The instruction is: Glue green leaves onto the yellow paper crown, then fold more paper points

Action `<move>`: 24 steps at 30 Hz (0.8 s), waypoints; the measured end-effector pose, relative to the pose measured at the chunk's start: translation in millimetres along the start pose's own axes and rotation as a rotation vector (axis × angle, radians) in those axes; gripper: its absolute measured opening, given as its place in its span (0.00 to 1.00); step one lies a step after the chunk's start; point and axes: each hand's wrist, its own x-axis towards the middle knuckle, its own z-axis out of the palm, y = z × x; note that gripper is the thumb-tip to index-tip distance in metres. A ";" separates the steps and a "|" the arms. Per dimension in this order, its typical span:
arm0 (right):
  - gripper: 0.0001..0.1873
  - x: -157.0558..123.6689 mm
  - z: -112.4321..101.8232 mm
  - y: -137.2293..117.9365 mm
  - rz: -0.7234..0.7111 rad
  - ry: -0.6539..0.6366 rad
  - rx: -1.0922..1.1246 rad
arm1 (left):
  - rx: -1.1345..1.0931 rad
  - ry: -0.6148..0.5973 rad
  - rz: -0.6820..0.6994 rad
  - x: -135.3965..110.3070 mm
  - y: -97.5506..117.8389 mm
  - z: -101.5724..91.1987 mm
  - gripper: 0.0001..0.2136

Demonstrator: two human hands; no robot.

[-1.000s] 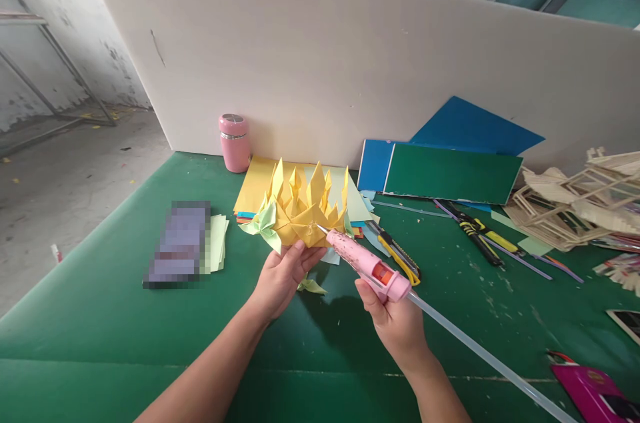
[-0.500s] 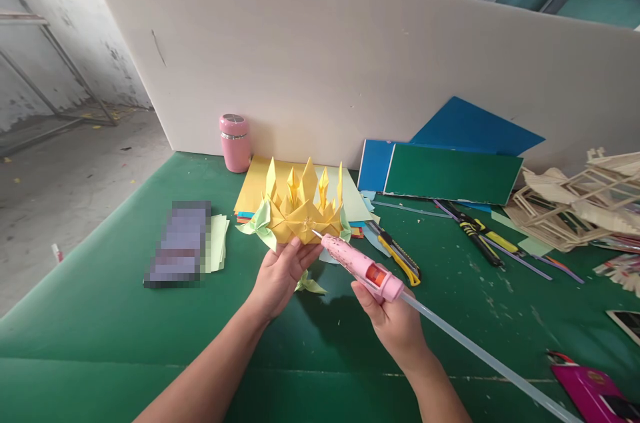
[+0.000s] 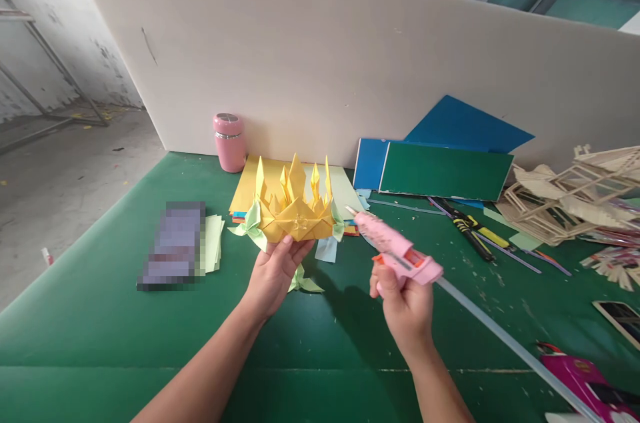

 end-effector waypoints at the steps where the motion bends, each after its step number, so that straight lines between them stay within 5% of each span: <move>1: 0.18 3.1 -2.3 0.7 0.050 0.036 0.063 | 0.001 0.006 0.005 0.2 0.1 -0.2 0.18; 5: 0.23 17.5 -18.6 8.6 0.293 0.279 0.031 | -0.009 0.037 0.025 1.3 1.2 -0.1 0.18; 8: 0.31 25.7 -33.9 17.8 0.410 0.233 -0.265 | -0.019 0.059 0.028 2.0 2.5 0.8 0.17; 14: 0.36 29.6 -51.2 28.9 0.383 0.052 -0.587 | -0.010 0.066 0.038 2.4 4.1 1.6 0.15; 24: 0.32 27.0 -51.3 35.8 0.213 0.070 -0.746 | -0.002 0.074 0.046 3.9 4.6 -0.5 0.12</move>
